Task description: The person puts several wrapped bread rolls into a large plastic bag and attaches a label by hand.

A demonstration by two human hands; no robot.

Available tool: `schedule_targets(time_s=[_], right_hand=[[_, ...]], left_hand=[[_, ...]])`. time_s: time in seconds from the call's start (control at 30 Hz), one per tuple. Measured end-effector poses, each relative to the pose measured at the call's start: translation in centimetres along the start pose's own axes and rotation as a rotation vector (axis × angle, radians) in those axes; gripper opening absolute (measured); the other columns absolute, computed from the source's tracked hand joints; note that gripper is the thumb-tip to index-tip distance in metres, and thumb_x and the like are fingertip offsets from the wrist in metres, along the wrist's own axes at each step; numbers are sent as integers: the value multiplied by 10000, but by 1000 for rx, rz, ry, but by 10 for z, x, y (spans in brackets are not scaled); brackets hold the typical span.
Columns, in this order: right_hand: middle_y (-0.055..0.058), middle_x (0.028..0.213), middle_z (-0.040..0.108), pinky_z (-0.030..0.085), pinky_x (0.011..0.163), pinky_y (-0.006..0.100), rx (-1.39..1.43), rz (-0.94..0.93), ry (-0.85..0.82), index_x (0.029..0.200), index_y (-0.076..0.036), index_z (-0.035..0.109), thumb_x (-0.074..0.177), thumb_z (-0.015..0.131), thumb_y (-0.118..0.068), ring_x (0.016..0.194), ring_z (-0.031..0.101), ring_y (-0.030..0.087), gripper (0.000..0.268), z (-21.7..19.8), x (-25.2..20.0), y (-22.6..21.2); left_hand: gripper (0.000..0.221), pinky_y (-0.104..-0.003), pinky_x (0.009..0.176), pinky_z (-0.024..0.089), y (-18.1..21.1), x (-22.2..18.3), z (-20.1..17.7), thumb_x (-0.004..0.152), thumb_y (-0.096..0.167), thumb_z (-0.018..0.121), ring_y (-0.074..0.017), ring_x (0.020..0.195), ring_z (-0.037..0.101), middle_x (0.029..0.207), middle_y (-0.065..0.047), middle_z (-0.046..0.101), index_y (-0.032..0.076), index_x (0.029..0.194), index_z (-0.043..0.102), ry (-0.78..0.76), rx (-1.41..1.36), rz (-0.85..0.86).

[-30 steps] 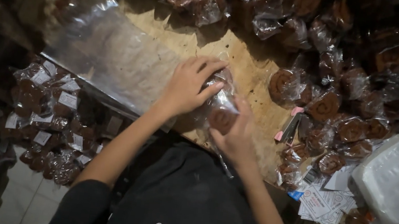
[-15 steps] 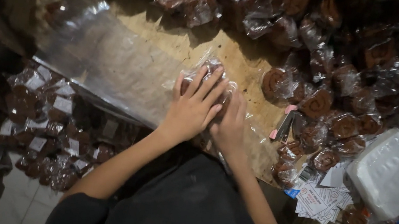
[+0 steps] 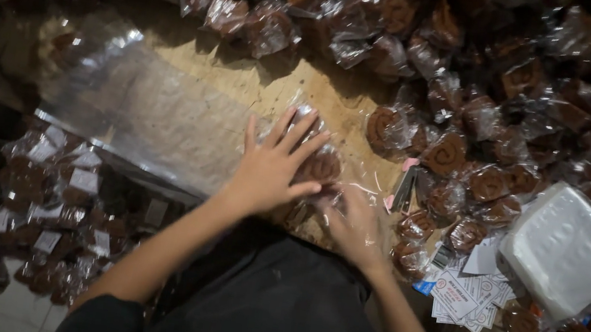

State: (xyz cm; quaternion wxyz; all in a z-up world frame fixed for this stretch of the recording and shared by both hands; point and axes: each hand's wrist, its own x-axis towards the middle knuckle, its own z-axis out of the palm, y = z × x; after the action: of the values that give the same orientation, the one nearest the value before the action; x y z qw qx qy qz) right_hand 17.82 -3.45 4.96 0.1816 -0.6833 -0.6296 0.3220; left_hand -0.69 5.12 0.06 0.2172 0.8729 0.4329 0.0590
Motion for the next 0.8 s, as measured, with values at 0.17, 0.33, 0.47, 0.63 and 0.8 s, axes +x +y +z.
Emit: schedule_targets(time_s=[0.17,0.33,0.47,0.63,0.8], right_hand=[[128,1106,652,393,1060,469,133,-73,381,1246,-70,618,833,836,-347,1082,635,342,544,67,4,60],[-1,1018,742,557,878,369,132,116,281,1128,-208,711,820,848,-385,1013,708,206,381,83,15,46],[-161,1036,693,564,933,302,-441,131,11,1246,-461,606,818,725,-514,1015,701,100,447,68,27,33],[296,1420,551,480,995,604,51,-40,-423,1433,-170,558,937,612,-201,1240,537,544,500,-26,-9,-18],[154,1184,576,520,886,445,41,54,243,1343,-205,671,1077,511,-370,1072,642,382,351,-44,51,32]], left_hand=[[634,-739,1094,159,-6,0,0,981,644,422,-305,1539,130,1669,-7,191,364,1546,349,29,-51,-19],[540,-680,1114,199,-4,1,6,1008,588,420,-268,1541,168,1663,31,228,414,1518,387,124,22,6],[574,-747,1076,112,17,-5,9,993,485,536,-349,1536,114,1666,-63,210,329,1528,396,209,51,-119],[730,-843,990,83,12,-7,7,899,412,663,-401,1527,56,1684,-95,132,280,1548,358,145,58,-174],[868,-874,954,150,-2,-2,2,785,336,794,-418,1520,82,1685,-104,143,295,1547,380,137,126,-96]])
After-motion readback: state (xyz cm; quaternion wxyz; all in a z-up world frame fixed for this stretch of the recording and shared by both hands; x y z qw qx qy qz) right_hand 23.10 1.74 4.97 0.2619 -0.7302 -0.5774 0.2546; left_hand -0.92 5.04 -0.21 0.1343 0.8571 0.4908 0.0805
